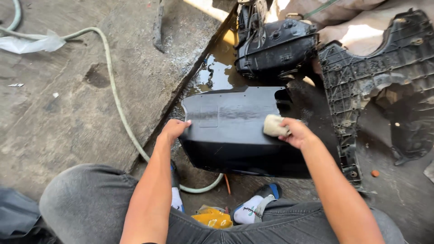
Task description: The person sits on the ground and wipes a black plastic motorcycle part with a cloth. They turn the part over to clean both sides and the interior, then place it down among other parts.
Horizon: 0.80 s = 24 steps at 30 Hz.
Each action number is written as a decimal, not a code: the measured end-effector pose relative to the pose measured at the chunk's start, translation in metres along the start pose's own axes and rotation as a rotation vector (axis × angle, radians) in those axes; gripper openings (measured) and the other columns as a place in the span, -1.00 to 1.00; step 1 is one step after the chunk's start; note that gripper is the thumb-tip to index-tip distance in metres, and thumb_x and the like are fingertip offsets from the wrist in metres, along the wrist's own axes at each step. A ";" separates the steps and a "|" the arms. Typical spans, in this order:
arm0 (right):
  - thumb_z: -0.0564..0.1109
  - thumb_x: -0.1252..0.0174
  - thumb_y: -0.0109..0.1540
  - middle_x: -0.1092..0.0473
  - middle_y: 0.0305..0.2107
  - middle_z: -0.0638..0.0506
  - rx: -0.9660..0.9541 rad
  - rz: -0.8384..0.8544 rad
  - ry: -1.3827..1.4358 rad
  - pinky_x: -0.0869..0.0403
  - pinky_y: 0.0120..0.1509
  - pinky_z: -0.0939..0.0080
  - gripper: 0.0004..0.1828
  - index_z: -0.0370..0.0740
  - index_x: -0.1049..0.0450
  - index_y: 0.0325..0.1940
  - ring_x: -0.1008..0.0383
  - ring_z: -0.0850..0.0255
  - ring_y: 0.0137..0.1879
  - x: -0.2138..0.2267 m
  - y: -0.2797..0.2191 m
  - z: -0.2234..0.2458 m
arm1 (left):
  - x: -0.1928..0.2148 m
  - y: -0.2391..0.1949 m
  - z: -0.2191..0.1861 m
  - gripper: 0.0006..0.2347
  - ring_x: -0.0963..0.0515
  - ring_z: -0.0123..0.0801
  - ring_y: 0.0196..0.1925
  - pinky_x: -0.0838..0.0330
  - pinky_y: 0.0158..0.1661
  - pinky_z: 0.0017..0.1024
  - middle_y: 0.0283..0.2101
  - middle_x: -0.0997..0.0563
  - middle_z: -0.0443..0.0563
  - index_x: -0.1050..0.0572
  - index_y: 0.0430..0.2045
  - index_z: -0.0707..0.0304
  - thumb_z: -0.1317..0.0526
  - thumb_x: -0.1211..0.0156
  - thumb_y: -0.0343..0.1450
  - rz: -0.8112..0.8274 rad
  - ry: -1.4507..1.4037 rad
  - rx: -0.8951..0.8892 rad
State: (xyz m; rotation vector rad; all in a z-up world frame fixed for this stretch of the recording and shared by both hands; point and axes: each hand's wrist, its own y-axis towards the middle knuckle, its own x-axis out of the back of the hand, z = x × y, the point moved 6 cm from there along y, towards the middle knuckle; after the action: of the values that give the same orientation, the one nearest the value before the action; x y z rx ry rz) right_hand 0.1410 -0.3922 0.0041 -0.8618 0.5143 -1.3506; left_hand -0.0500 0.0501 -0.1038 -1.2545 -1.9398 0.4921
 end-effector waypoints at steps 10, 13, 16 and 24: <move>-0.09 -0.22 0.02 -0.21 -0.07 -0.18 0.053 0.018 -0.411 -0.43 -0.40 0.32 -0.42 -0.26 -0.32 0.11 -0.48 -0.05 -0.11 0.008 0.012 0.132 | -0.008 -0.075 -0.059 -0.46 -0.48 0.25 0.27 -0.44 0.10 0.24 0.29 -0.39 0.51 -0.33 0.25 0.48 0.09 -0.25 0.44 0.187 -0.654 0.114; -0.08 -0.26 -0.03 -0.33 -0.22 -0.22 0.108 -0.007 -0.543 -0.46 -0.42 0.24 -0.48 -0.21 -0.37 -0.01 -0.53 -0.11 -0.24 0.014 0.022 0.176 | -0.015 -0.123 -0.081 -0.45 -0.39 0.25 0.31 -0.38 0.14 0.27 0.34 -0.36 0.48 -0.25 0.31 0.50 0.14 -0.22 0.46 0.232 -0.969 0.167; -0.12 0.03 0.18 -0.42 -0.12 -0.26 0.095 0.074 -0.599 -0.31 -0.31 0.22 -0.59 -0.37 -0.40 0.05 -0.34 0.05 -0.14 0.007 0.004 0.204 | -0.022 -0.140 -0.091 -0.63 -0.63 -0.10 -0.19 -0.54 -0.09 -0.32 -0.08 -0.59 0.37 -0.36 0.11 0.50 0.29 -0.20 0.43 0.241 -1.094 0.052; -0.12 0.03 0.21 -0.41 -0.11 -0.29 0.208 0.027 -0.641 -0.34 -0.26 0.21 -0.57 -0.39 -0.38 0.10 -0.37 0.03 -0.15 -0.007 -0.022 0.224 | -0.029 -0.182 -0.093 -0.69 -0.58 -0.19 -0.13 -0.51 -0.08 -0.33 -0.05 -0.56 0.27 -0.33 0.08 0.43 0.39 -0.11 0.45 0.246 -1.324 -0.145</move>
State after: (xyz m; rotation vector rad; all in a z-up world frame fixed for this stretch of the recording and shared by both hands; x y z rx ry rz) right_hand 0.2962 -0.3322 0.1558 -1.0439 -0.1102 -1.0040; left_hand -0.0814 -0.0641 0.0659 -1.3890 -2.8835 1.6348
